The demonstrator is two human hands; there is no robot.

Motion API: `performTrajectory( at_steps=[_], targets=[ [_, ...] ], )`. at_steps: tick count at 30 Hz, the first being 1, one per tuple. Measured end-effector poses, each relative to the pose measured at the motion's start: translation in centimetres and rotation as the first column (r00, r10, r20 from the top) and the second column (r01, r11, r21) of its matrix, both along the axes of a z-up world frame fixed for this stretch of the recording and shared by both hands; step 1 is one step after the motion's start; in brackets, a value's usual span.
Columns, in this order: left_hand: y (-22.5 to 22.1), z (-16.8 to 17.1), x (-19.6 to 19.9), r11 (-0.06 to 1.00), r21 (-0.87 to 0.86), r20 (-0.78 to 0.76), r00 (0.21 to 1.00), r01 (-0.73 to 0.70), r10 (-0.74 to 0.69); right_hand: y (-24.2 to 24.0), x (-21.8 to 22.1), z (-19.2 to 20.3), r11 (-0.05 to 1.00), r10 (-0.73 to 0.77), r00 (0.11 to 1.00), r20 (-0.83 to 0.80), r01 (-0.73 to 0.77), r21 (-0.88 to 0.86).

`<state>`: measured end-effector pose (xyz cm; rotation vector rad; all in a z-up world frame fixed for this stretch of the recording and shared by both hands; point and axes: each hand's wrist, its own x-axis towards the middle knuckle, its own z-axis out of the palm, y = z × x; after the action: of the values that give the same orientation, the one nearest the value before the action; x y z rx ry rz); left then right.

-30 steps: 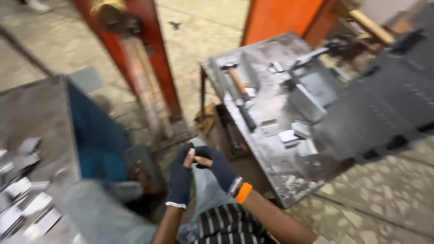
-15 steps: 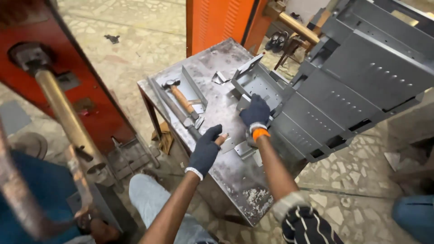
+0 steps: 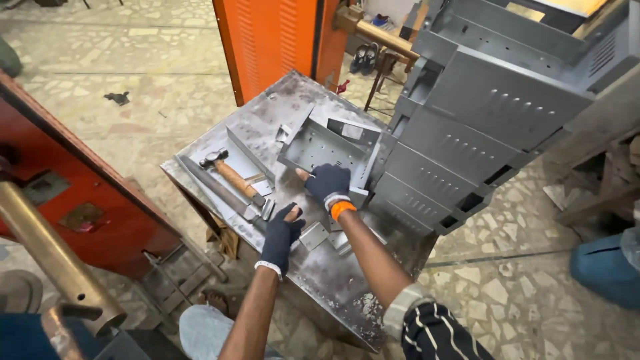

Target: The person assembles and spot-welds components of a metal enclosure.

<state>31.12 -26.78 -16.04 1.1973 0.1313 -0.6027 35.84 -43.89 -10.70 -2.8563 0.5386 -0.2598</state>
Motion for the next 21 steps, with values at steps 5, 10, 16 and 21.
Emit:
performTrajectory(
  at_steps=[5,10,16,21],
  targets=[
    [2.2,1.5,0.8,1.0,0.019,0.011,1.0,-0.015,0.015,-0.4,6.5,-4.1,0.964,0.184,0.982,-0.049,-0.17,0.204],
    [5.0,3.4,2.0,0.994,-0.069,0.053,0.994,-0.088,0.092,-2.4,10.5,-7.4,0.966,0.194,0.981,-0.006,-0.191,0.174],
    [6.2,4.1,5.8,0.945,-0.222,0.015,0.969,-0.239,0.248,-6.2,12.8,-0.3,0.996,0.057,0.743,0.667,0.0,-0.086],
    [5.6,5.0,9.7,0.784,-0.479,0.045,0.881,-0.395,0.471,-3.8,6.4,9.2,0.591,-0.355,0.677,0.645,-0.372,0.716]
  ],
)
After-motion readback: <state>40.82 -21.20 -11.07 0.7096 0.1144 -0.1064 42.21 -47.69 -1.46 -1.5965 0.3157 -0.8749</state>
